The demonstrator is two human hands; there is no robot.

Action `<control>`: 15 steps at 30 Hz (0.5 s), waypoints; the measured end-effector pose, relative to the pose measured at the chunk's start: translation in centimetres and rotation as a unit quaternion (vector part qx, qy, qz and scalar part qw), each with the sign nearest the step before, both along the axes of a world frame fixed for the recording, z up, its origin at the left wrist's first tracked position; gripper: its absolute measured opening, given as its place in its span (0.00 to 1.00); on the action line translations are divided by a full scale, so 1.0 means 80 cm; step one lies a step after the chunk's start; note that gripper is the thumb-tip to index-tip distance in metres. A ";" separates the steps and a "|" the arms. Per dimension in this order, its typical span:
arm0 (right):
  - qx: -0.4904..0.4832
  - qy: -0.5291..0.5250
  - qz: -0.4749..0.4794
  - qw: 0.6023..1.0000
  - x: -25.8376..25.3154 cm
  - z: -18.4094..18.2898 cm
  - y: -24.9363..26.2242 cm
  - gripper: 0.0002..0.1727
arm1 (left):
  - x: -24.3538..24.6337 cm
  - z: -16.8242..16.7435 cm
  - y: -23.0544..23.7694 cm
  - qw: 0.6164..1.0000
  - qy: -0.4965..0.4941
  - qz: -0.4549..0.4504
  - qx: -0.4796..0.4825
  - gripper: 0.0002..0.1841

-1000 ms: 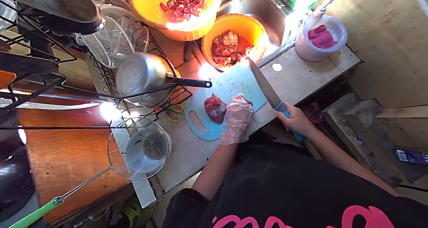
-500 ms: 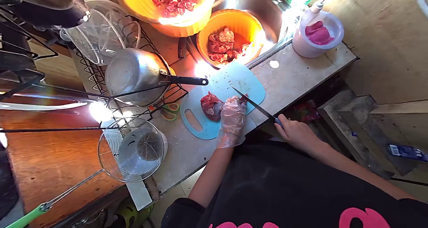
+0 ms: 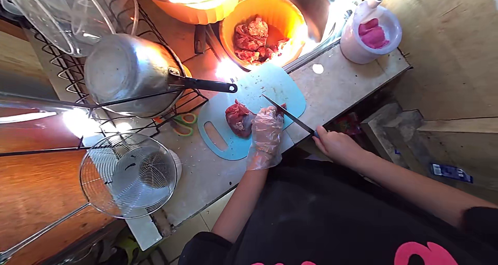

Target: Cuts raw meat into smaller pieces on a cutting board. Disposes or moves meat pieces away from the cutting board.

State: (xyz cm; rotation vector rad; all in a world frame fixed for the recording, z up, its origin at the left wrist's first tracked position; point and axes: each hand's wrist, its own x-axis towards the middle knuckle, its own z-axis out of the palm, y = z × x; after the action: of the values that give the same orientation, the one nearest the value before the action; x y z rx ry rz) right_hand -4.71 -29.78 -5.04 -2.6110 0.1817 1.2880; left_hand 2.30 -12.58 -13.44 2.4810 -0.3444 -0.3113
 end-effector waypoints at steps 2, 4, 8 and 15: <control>0.001 -0.014 -0.002 1.000 0.023 -0.019 0.016 0.24 | -0.002 0.001 0.001 1.000 -0.002 -0.002 -0.008 0.12; 0.006 -0.041 -0.011 0.999 0.043 -0.044 0.032 0.22 | -0.008 0.003 0.003 1.000 0.014 0.000 -0.013 0.12; 0.001 -0.066 -0.017 0.998 0.057 -0.058 0.043 0.21 | -0.008 -0.002 -0.001 1.000 -0.015 0.005 -0.008 0.13; -0.006 -0.028 0.018 0.999 0.008 -0.037 -0.006 0.24 | -0.007 -0.006 0.000 1.000 -0.019 0.005 0.004 0.13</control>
State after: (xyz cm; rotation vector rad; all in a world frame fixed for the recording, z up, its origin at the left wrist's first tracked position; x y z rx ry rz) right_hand -4.08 -30.28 -7.97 -2.6698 0.1338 1.2264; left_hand 1.71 -12.54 -13.94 2.4981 -0.3465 -0.2612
